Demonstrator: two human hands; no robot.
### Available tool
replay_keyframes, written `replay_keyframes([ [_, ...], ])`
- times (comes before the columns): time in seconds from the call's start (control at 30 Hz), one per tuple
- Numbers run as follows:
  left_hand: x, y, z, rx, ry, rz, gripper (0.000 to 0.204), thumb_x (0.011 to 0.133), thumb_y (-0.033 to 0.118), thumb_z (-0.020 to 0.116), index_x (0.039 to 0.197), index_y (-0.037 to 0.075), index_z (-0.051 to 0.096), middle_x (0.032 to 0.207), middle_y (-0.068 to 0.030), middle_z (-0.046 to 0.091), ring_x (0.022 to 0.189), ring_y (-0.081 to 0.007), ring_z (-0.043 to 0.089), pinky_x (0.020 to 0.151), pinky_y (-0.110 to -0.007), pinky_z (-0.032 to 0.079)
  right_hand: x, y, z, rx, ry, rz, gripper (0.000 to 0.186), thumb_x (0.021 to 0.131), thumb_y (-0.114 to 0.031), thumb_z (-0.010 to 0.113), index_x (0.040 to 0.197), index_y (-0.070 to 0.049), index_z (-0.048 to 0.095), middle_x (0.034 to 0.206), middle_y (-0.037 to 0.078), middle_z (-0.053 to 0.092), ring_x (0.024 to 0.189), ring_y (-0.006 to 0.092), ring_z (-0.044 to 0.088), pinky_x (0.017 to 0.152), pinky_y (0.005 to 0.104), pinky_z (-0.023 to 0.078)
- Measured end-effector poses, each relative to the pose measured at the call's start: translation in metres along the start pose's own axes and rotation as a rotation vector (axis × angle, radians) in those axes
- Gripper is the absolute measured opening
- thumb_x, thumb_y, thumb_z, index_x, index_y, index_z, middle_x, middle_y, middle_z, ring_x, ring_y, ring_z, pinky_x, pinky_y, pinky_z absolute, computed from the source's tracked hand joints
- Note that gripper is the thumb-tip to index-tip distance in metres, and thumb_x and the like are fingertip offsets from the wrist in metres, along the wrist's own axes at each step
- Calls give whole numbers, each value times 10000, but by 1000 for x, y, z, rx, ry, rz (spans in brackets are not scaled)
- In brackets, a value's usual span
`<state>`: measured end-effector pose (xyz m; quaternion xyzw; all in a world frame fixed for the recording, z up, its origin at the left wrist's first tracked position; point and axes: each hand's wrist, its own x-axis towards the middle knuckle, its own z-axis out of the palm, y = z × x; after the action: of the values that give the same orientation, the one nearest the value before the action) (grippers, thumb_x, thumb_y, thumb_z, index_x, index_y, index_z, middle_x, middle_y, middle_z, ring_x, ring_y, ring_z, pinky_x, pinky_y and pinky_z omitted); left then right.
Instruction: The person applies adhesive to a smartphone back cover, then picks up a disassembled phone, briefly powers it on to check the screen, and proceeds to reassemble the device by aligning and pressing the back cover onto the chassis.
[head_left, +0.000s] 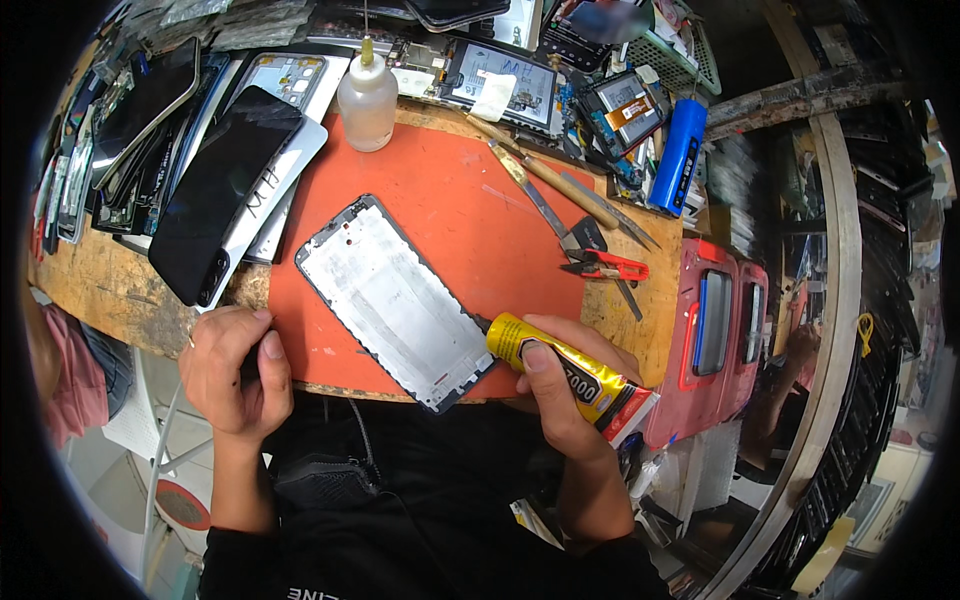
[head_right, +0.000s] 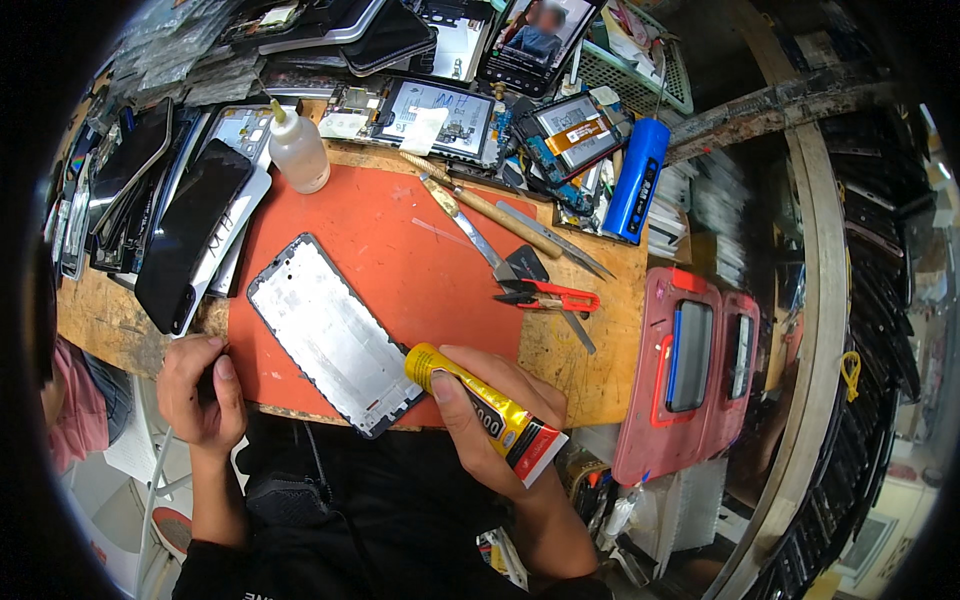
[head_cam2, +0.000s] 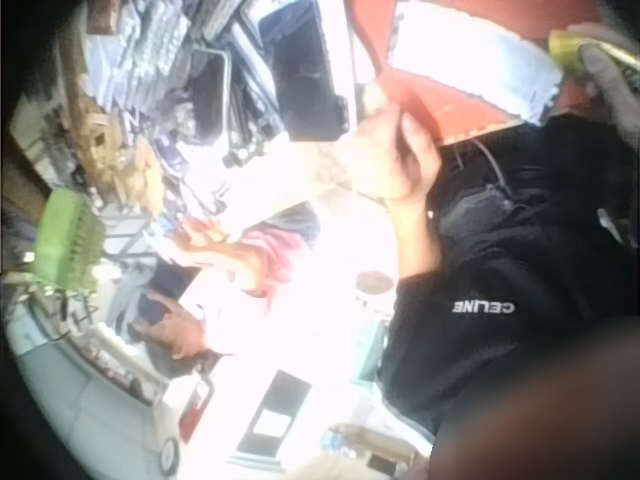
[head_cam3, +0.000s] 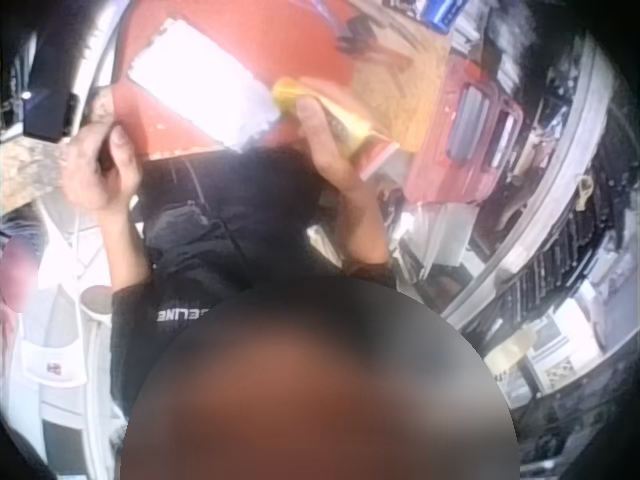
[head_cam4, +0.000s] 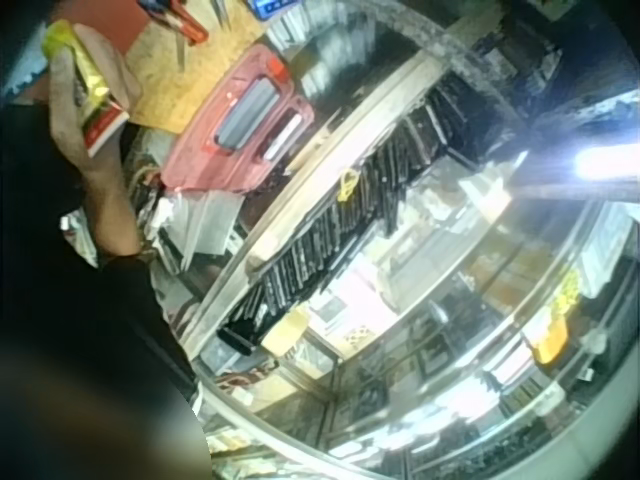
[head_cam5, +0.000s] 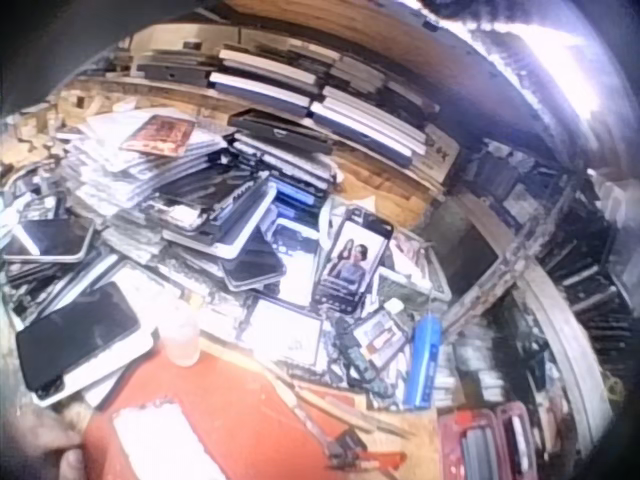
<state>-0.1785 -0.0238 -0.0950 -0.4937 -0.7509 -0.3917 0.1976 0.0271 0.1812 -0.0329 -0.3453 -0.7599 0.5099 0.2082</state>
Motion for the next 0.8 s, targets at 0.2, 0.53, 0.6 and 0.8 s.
replay_keyframes([
  [0.2,0,0,-1,-2,-5,-12,203,810,-33,679,1011,-14,657,838,-139,685,712,-289,680,615,-355,518,5,6,3,-8,-10,-102,231,964,-107,702,1132,50,719,837,112,731,641,102,667,610,232,529],
  [0.53,0,1,-2,-15,-32,-18,200,799,-6,686,998,3,661,822,-123,683,723,-291,682,662,-373,545,11,-1,6,-6,-27,-23,211,912,-25,745,1101,66,721,968,213,760,856,251,762,776,326,596],
  [0.6,2,2,-1,-20,-31,-17,199,800,-2,687,997,5,661,813,-119,683,720,-289,680,659,-370,544,12,-1,7,8,-26,-22,206,911,-23,745,1095,67,723,964,212,761,852,250,762,772,325,595],
  [0.8,4,1,-2,-21,-33,-9,196,797,4,689,990,10,660,804,-113,681,707,-279,673,645,-363,538,16,0,9,1,-29,-28,208,910,-24,743,1094,71,725,963,212,762,846,248,762,767,320,594],
])
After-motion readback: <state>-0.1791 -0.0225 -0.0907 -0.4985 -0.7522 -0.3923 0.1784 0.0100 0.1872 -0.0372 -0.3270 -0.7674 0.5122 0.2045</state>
